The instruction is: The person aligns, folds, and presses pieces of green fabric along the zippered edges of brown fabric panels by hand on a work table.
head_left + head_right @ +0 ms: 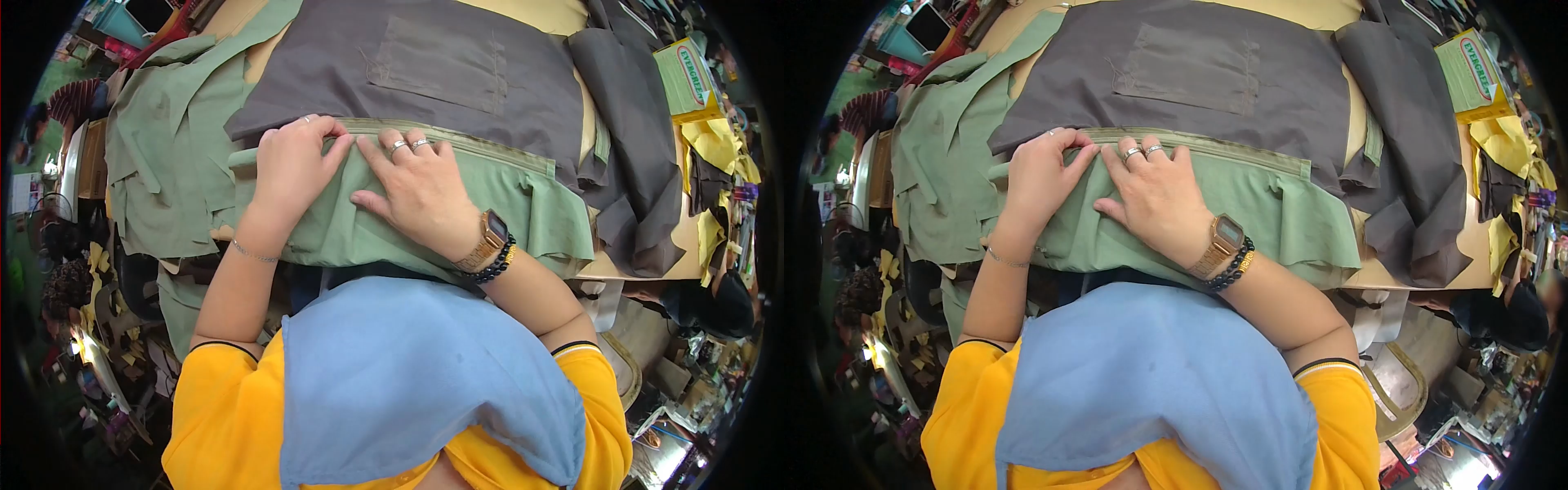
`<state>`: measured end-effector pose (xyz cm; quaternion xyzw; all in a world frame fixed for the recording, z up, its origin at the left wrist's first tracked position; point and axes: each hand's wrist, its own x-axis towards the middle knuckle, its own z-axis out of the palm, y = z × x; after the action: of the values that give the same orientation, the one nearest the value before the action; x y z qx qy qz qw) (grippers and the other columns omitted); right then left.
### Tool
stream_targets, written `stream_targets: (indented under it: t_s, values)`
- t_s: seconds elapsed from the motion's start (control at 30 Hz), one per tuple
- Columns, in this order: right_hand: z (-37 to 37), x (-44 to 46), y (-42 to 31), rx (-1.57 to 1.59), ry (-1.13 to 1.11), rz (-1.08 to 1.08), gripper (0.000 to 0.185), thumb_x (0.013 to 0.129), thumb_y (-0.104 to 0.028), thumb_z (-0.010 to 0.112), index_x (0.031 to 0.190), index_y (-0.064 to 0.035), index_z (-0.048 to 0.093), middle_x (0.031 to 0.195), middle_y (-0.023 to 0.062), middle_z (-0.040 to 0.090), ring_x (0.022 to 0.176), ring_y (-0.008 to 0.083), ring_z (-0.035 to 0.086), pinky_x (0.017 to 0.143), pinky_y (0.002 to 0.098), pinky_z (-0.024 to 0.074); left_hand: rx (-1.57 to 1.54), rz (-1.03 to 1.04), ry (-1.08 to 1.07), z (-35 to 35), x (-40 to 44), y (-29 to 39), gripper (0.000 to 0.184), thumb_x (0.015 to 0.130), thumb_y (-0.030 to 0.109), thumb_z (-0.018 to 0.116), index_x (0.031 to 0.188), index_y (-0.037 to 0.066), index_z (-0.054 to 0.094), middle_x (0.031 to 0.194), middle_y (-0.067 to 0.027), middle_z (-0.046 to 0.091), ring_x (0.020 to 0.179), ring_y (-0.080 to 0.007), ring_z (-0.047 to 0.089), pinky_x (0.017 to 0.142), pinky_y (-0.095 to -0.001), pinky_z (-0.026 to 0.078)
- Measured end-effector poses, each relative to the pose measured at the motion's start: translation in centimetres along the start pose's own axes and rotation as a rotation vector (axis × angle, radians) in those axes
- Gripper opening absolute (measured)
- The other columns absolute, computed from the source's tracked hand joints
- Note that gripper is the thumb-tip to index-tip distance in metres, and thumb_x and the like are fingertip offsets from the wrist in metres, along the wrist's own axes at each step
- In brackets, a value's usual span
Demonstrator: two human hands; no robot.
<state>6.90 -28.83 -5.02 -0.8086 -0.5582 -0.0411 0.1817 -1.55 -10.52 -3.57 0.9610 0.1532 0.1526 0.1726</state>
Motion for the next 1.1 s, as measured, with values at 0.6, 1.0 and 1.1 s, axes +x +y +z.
stream_targets:
  t_s: [0.6,1.0,1.1]
  values:
    - [-0.3,0.1,-0.1,-0.024,-0.014,0.013,0.067,0.089,-0.054,0.068,0.137,-0.0085,0.06,0.126,0.0064,0.061,0.112,0.022,0.056,0.08,0.0405,0.0419,-0.01,-0.123,0.06,-0.5,-0.5,-0.5,0.016,0.089,0.023,0.073,0.087,0.007,0.075,0.081,-0.0085,0.072,0.074,-0.0294,0.07,0.067,-0.0397,0.054]
    - [-0.4,1.4,-0.5,-0.031,-0.03,0.015,0.062,0.092,-0.056,0.065,0.139,-0.0171,0.059,0.123,0.0124,0.061,0.107,0.0265,0.059,0.071,0.0414,0.0477,0.049,-0.104,0.048,-0.8,-0.8,-0.1,0.01,0.085,0.016,0.071,0.092,0.008,0.069,0.084,-0.0094,0.071,0.081,-0.0319,0.069,0.07,-0.0418,0.054]
    - [-0.4,1.4,-0.3,-0.024,-0.045,0.014,0.062,0.092,-0.057,0.065,0.139,-0.0172,0.06,0.122,0.0122,0.061,0.107,0.027,0.059,0.072,0.0418,0.0475,0.092,-0.072,0.064,-1.8,-1.6,-0.6,0.016,0.082,0.009,0.067,0.098,0.007,0.066,0.086,-0.0118,0.07,0.085,-0.0344,0.068,0.074,-0.042,0.053]
